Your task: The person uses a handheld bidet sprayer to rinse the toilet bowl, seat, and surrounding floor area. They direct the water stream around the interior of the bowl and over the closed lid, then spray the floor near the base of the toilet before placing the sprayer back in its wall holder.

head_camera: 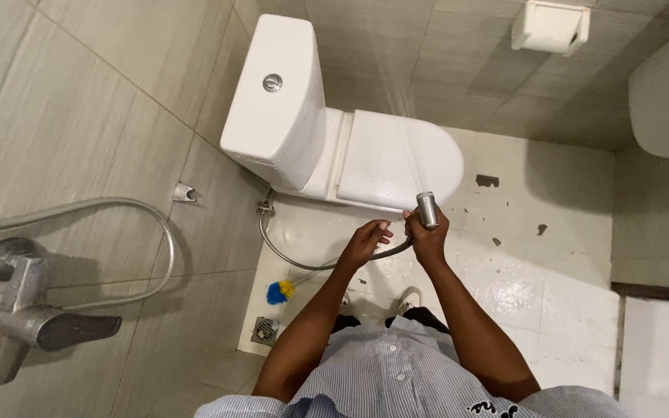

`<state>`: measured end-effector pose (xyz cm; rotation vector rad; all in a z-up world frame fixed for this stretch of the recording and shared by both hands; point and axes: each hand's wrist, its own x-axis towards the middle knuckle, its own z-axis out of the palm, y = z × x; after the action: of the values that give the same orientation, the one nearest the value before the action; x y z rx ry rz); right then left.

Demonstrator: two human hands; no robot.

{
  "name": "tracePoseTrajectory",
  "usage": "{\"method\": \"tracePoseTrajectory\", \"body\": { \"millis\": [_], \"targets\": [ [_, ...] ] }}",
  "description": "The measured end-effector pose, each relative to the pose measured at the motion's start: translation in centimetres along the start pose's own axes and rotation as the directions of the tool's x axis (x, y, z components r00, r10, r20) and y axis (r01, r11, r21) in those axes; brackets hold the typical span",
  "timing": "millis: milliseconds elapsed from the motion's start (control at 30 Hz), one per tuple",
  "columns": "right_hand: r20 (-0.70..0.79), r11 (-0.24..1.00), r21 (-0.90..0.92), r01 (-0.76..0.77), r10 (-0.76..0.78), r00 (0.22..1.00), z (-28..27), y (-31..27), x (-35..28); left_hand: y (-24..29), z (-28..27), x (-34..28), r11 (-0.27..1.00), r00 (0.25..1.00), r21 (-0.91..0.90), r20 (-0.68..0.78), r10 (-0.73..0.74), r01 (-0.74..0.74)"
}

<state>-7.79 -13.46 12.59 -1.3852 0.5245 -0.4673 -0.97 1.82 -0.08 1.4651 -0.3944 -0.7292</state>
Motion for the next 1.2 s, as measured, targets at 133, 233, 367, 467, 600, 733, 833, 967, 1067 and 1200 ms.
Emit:
{"method": "tracePoseTrajectory", "body": {
  "millis": [133, 233, 367, 467, 600, 733, 833, 967, 1067, 1200],
  "targets": [
    [-0.056, 0.999, 0.034, 0.016, -0.014, 0.998, 0.0, 0.3, -1.7, 1.7, 0.6, -1.5, 1.0, 0.999, 0.024, 0.054, -0.006, 0.004],
    [-0.142, 0.99, 0.126, 0.055, -0.037, 0.989, -0.4, 0.0, -2.3, 2.4, 0.7, -1.9, 0.998, 0.996, 0.051, 0.078, -0.043, 0.039],
    [-0.244, 0.985, 0.175, 0.008, 0.035, 0.969, -0.8, 0.0, -2.9, 2.0, 0.8, -2.1, 0.989, 0.988, 0.077, 0.083, -0.13, 0.124],
    [-0.169, 0.993, 0.118, 0.022, -0.002, 0.986, -1.3, 1.6, -3.6, 0.3, 0.8, -2.1, 0.994, 0.989, 0.053, 0.116, -0.096, 0.091],
    [0.006, 0.997, -0.067, 0.027, -0.027, 1.0, 0.5, 0.2, -4.6, 0.6, 0.7, -2.2, 0.995, 0.987, 0.044, 0.131, -0.091, 0.086],
    [-0.066, 0.999, 0.032, 0.014, -0.012, 0.998, 0.0, 2.6, -3.8, 0.3, 0.0, -2.5, 0.993, 0.991, 0.058, 0.086, -0.107, 0.103],
    [-0.106, 0.999, 0.042, -0.02, 0.025, 0.994, -0.1, 2.1, -3.4, 1.1, -0.6, -3.2, 0.99, 0.99, 0.076, 0.073, -0.122, 0.116],
    [-0.003, 0.999, -0.02, -0.044, 0.044, 0.999, 0.8, 1.8, -3.8, 0.3, -0.6, -3.4, 0.989, 0.99, 0.067, 0.054, -0.132, 0.129],
    [0.076, 0.997, -0.07, -0.021, 0.026, 0.997, 1.0, 2.3, -4.0, -0.7, -0.3, -2.8, 0.995, 0.992, 0.025, 0.08, -0.097, 0.095],
    [0.104, 0.997, -0.051, -0.053, 0.058, 0.993, 0.9, 2.1, -3.6, -2.2, -0.4, -2.1, 0.994, 0.99, -0.006, 0.088, -0.112, 0.113]
  ]
}}
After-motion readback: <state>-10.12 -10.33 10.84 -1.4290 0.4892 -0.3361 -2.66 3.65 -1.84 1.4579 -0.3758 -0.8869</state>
